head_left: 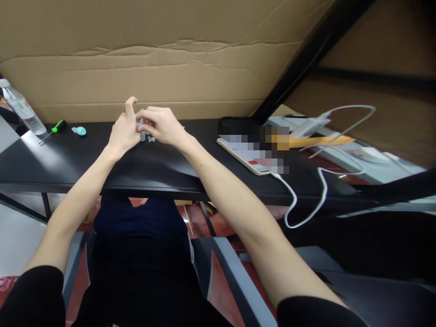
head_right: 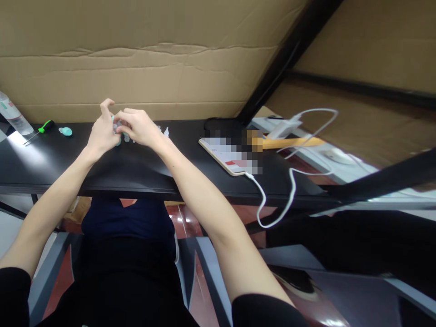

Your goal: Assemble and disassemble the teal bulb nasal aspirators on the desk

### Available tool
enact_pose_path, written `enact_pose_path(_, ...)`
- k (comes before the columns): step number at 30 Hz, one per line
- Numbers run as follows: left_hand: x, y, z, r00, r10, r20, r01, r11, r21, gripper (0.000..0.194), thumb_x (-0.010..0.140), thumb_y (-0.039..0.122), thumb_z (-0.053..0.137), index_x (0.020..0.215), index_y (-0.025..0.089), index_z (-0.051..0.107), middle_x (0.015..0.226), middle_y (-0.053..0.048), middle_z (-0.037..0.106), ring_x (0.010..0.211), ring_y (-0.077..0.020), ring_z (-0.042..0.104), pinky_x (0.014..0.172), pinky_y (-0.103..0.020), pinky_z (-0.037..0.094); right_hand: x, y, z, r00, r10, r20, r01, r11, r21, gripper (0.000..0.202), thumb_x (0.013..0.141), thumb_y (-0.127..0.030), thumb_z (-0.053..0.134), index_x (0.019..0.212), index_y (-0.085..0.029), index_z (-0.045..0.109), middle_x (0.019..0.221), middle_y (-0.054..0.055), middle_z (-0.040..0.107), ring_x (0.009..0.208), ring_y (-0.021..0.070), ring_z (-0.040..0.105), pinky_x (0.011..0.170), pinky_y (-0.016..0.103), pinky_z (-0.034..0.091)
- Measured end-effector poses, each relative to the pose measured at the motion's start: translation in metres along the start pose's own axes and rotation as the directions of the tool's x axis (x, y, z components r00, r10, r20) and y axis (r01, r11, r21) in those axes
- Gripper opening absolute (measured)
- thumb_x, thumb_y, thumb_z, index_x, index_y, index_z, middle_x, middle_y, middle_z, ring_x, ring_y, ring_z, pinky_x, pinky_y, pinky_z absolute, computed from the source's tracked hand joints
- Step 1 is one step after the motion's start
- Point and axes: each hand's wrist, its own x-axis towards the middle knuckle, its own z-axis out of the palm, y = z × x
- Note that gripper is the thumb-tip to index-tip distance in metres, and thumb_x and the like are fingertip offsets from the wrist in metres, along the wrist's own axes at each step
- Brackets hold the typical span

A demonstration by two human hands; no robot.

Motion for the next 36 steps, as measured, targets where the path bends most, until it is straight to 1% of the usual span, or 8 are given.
enact_pose_path(8, 0.009, -0.01, -0.002, 0.997, 0.0, 0.082, 0.003, 0.999, -0.044, 0.061, 0.088, 0.033, 0.099, 0.134, 0.031, 0.059, 0.118, -0.007, 0.081, 0.131, -0.0389, 0.083, 0.114, -0.052, 0.064, -0.003, 0.006, -0.01, 0.994, 0.001, -0.11, 0.0, 1.0, 0.008, 0.031, 0.118, -0.031, 0.055, 0.13, -0.027, 0.084, 0.118, 0.012, 0.081, 0.11, 0.0324, 0.074, 0.108, 0.049, 0.06)
enact_pose_path(12, 0.011, -0.016, 0.001, 0.994, -0.011, 0.104, 0.029, 0.984, -0.173, 0.069, 0.089, 0.041, 0.106, 0.139, 0.031, 0.059, 0.117, -0.005, 0.075, 0.127, -0.0373, 0.084, 0.108, -0.056, 0.07, -0.005, 0.005, -0.016, 0.992, 0.012, -0.125, -0.012, 1.0, 0.005, 0.036, 0.124, -0.042, 0.052, 0.134, -0.029, 0.084, 0.119, 0.012, 0.08, 0.114, 0.033, 0.075, 0.112, 0.05, 0.062)
enact_pose_path(15, 0.008, -0.008, 0.003, 0.993, 0.008, 0.115, 0.021, 0.968, -0.25, 0.066, 0.093, 0.04, 0.104, 0.141, 0.03, 0.06, 0.116, -0.005, 0.073, 0.122, -0.0349, 0.084, 0.104, -0.053, 0.072, -0.006, 0.004, -0.017, 0.99, 0.01, -0.138, -0.007, 1.0, 0.022, 0.04, 0.126, -0.053, 0.052, 0.138, -0.03, 0.083, 0.124, 0.013, 0.078, 0.118, 0.0345, 0.076, 0.113, 0.054, 0.064)
enact_pose_path(21, -0.001, 0.017, -0.002, 0.989, 0.117, -0.086, -0.114, 0.993, 0.037, 0.051, 0.098, 0.038, 0.092, 0.14, 0.031, 0.064, 0.125, -0.007, 0.081, 0.137, -0.037, 0.081, 0.118, -0.051, 0.064, -0.006, 0.003, 0.002, 0.977, 0.076, -0.198, -0.028, 0.972, 0.235, 0.063, 0.119, -0.084, 0.062, 0.146, -0.028, 0.074, 0.123, 0.012, 0.081, 0.114, 0.0335, 0.079, 0.098, 0.05, 0.072)
enact_pose_path(24, -0.005, 0.022, -0.001, 0.974, 0.158, -0.162, -0.134, 0.98, 0.145, 0.044, 0.105, 0.042, 0.085, 0.142, 0.029, 0.064, 0.135, -0.01, 0.081, 0.145, -0.0379, 0.077, 0.123, -0.05, 0.061, -0.004, 0.0, 0.008, 0.957, 0.159, -0.241, -0.088, 0.956, 0.282, 0.074, 0.112, -0.096, 0.063, 0.134, -0.027, 0.074, 0.111, 0.01, 0.08, 0.106, 0.0319, 0.078, 0.095, 0.05, 0.072)
enact_pose_path(28, -0.008, 0.024, 0.001, 0.969, 0.184, -0.164, -0.152, 0.97, 0.192, 0.038, 0.112, 0.045, 0.079, 0.144, 0.03, 0.065, 0.136, -0.01, 0.079, 0.151, -0.0381, 0.074, 0.127, -0.051, 0.058, -0.002, -0.004, 0.01, 0.948, 0.205, -0.245, -0.128, 0.947, 0.294, 0.079, 0.11, -0.103, 0.057, 0.109, -0.027, 0.072, 0.093, 0.006, 0.072, 0.093, 0.0281, 0.072, 0.093, 0.048, 0.068)
enact_pose_path(32, -0.009, 0.024, -0.002, 0.968, 0.194, -0.161, -0.158, 0.964, 0.212, 0.039, 0.113, 0.05, 0.078, 0.145, 0.032, 0.065, 0.134, -0.009, 0.08, 0.149, -0.0374, 0.074, 0.126, -0.05, 0.059, -0.001, -0.006, 0.012, 0.951, 0.182, -0.248, -0.09, 0.936, 0.341, 0.083, 0.11, -0.107, 0.05, 0.106, -0.026, 0.068, 0.093, 0.006, 0.069, 0.092, 0.0256, 0.069, 0.089, 0.043, 0.063)
enact_pose_path(36, -0.003, 0.008, -0.004, 0.954, 0.251, -0.163, -0.212, 0.951, 0.225, 0.042, 0.116, 0.06, 0.074, 0.144, 0.03, 0.064, 0.135, -0.009, 0.082, 0.143, -0.0365, 0.079, 0.127, -0.05, 0.061, 0.0, -0.008, 0.016, 0.947, 0.138, -0.29, -0.017, 0.924, 0.382, 0.085, 0.107, -0.11, 0.05, 0.104, -0.026, 0.067, 0.093, 0.005, 0.068, 0.089, 0.0242, 0.066, 0.087, 0.041, 0.061)
